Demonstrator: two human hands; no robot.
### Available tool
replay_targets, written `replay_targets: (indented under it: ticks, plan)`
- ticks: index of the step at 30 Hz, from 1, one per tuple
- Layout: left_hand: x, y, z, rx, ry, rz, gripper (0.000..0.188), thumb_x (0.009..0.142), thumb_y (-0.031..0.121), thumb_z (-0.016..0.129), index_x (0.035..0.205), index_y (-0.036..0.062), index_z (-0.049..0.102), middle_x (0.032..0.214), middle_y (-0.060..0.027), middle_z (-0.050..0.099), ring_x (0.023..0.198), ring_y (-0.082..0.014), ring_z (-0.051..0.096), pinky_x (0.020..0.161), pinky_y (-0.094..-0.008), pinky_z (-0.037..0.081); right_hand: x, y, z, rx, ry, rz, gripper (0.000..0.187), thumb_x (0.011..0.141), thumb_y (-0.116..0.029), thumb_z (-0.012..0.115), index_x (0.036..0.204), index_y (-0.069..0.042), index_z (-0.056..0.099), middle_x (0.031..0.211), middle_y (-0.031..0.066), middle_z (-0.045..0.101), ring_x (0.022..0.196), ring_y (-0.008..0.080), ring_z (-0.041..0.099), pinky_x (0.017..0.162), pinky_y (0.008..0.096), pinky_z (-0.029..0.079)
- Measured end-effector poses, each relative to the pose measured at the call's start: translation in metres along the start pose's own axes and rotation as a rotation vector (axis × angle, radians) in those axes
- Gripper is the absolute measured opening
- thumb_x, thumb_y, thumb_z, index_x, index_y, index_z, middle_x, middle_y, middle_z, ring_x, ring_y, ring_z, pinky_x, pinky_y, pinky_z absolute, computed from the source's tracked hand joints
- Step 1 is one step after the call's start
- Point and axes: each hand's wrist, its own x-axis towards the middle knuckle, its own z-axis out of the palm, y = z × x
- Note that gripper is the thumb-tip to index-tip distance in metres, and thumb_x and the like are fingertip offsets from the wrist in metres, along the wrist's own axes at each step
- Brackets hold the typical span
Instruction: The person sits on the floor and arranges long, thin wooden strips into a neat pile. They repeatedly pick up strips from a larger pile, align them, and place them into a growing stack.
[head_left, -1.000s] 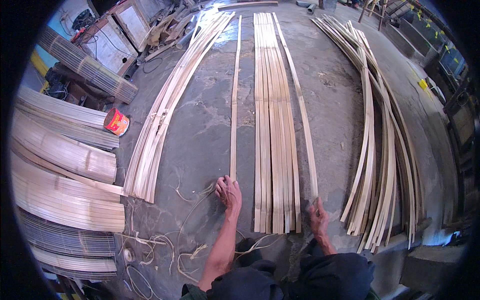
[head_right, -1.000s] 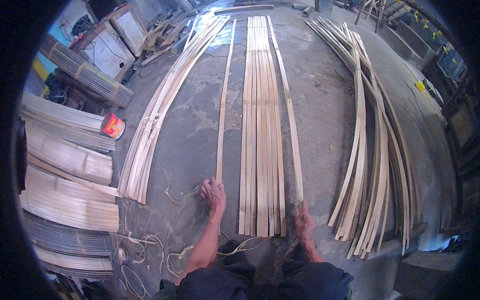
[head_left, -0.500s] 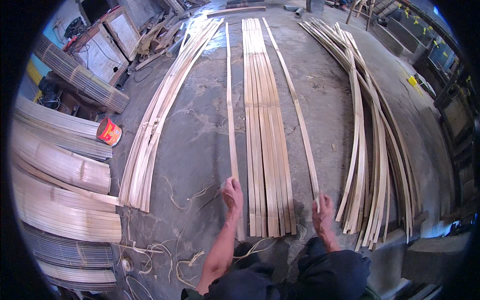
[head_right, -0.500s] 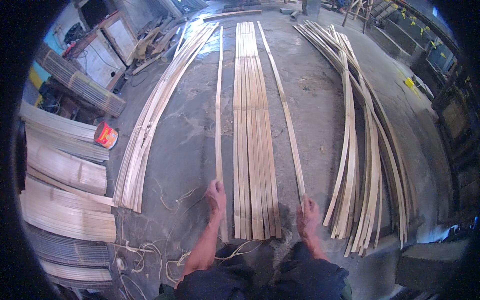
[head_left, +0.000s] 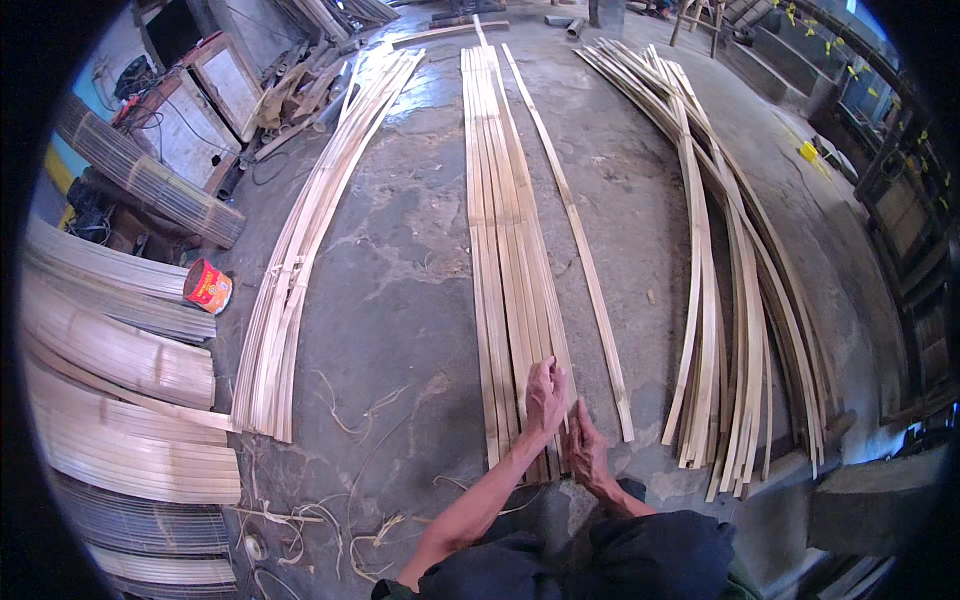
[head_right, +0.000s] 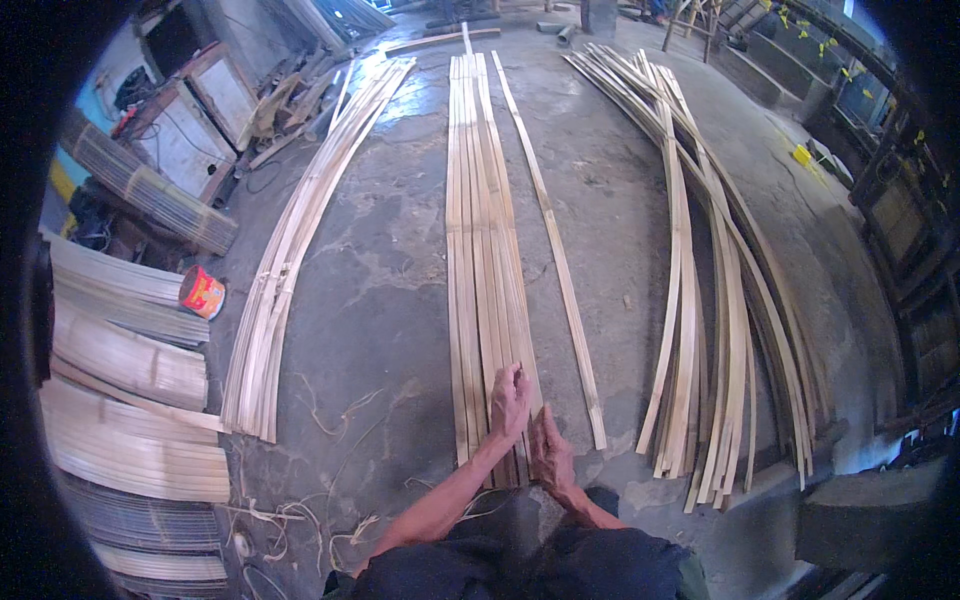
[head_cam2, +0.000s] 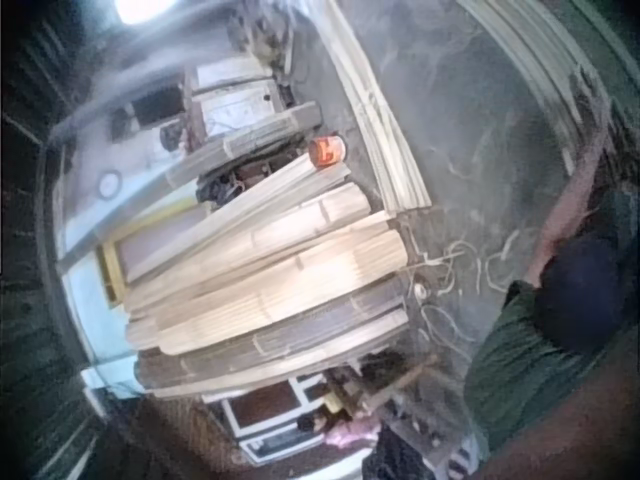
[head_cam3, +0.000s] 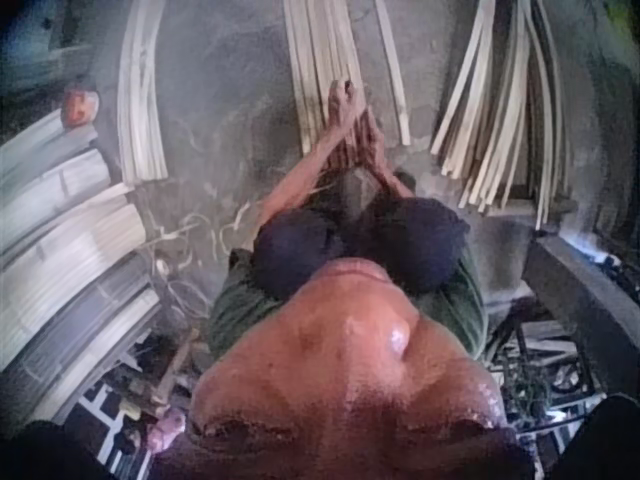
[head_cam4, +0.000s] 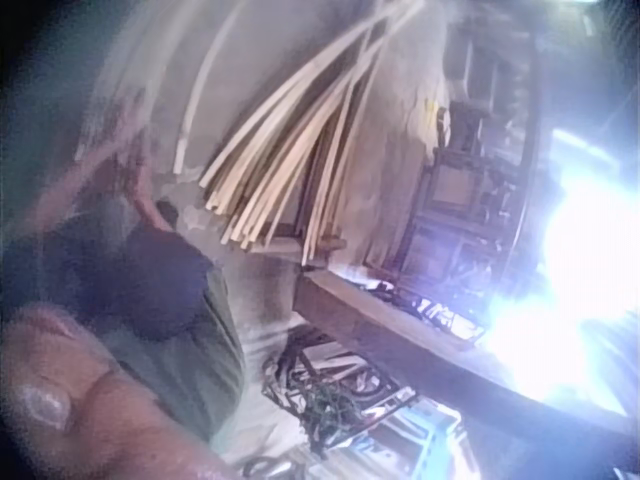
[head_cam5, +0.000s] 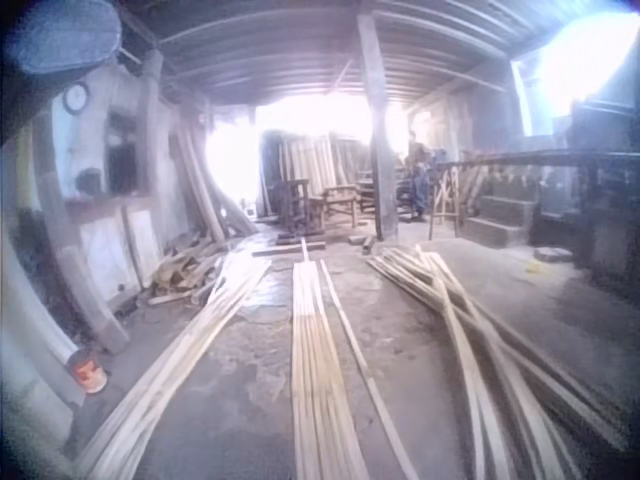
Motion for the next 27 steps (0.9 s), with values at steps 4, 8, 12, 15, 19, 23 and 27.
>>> replay_targets:
  ticks: [4, 8, 12, 15, 19, 23, 27]
  plan:
    - [-0.024, -0.008, 0.002, 0.461, -0.18, 0.152, 0.049, 0.089, 0.02, 0.058, 0.132, -0.0014, 0.047, 0.137, -0.0224, 0.045, 0.127, -0.0371, 0.043, 0.107, -0.0509, 0.031, 0.006, 0.038, -0.014, 0.117, -0.077, 0.275, 0.047, 0.104, -0.028, 0.044, 0.149, -0.02, 0.036, 0.064, 0.0067, 0.055, 0.051, 0.0133, 0.051, 0.049, 0.0321, 0.046]
    - [-0.044, -0.022, -0.002, 0.698, -0.387, 0.275, 0.061, 0.093, 0.028, 0.052, 0.146, 0.002, 0.035, 0.155, -0.0149, 0.027, 0.143, -0.0325, 0.024, 0.116, -0.0527, 0.016, 0.016, 0.038, -0.011, 0.148, -0.176, 0.482, 0.047, 0.104, -0.028, 0.045, 0.148, -0.016, 0.037, 0.064, 0.0022, 0.053, 0.051, 0.0101, 0.049, 0.046, 0.0285, 0.045]
    - [-0.047, -0.026, -0.009, 0.709, -0.448, 0.321, 0.06, 0.095, 0.03, 0.047, 0.147, 0.0028, 0.032, 0.156, -0.0139, 0.026, 0.144, -0.0315, 0.024, 0.117, -0.0518, 0.016, 0.01, 0.017, -0.007, 0.376, -0.102, 0.49, 0.046, 0.103, -0.024, 0.047, 0.146, -0.009, 0.04, 0.068, 0.002, 0.054, 0.054, 0.0086, 0.049, 0.047, 0.0261, 0.044]
    - [-0.047, -0.029, -0.008, 0.769, -0.443, 0.348, 0.06, 0.096, 0.031, 0.046, 0.147, 0.0024, 0.033, 0.156, -0.0138, 0.026, 0.144, -0.0318, 0.025, 0.116, -0.0521, 0.017, -0.001, 0.019, -0.002, 0.332, -0.1, 0.463, 0.046, 0.103, -0.023, 0.047, 0.145, -0.006, 0.041, 0.071, 0.002, 0.055, 0.056, 0.0082, 0.049, 0.049, 0.0256, 0.044]
    - [-0.047, -0.028, -0.008, 0.685, -0.43, 0.319, 0.057, 0.096, 0.028, 0.045, 0.146, 0.0032, 0.036, 0.156, -0.0152, 0.027, 0.144, -0.0319, 0.024, 0.117, -0.0521, 0.015, 0.0, 0.013, -0.006, 0.354, -0.128, 0.572, 0.046, 0.103, -0.023, 0.046, 0.147, -0.01, 0.04, 0.069, -0.0024, 0.049, 0.055, 0.0057, 0.046, 0.046, 0.023, 0.042]
    - [-0.044, -0.032, -0.011, 0.539, -0.33, 0.278, 0.052, 0.099, 0.03, 0.042, 0.143, 0.0014, 0.039, 0.149, -0.0177, 0.036, 0.139, -0.0341, 0.034, 0.115, -0.0493, 0.022, -0.006, 0.026, 0.001, 0.314, -0.069, 0.321, 0.046, 0.103, -0.018, 0.046, 0.148, -0.01, 0.037, 0.07, -0.0022, 0.049, 0.055, 0.005, 0.044, 0.047, 0.022, 0.041]
    - [-0.016, -0.012, -0.023, -0.175, -0.148, -0.166, 0.051, 0.104, 0.036, 0.037, 0.138, -0.0012, 0.043, 0.131, -0.0212, 0.055, 0.122, -0.0368, 0.053, 0.105, -0.0461, 0.04, -0.012, 0.019, 0.007, 0.291, -0.058, 0.056, 0.047, 0.103, -0.013, 0.045, 0.149, -0.01, 0.035, 0.069, -0.0033, 0.049, 0.055, 0.0043, 0.043, 0.048, 0.0216, 0.041]
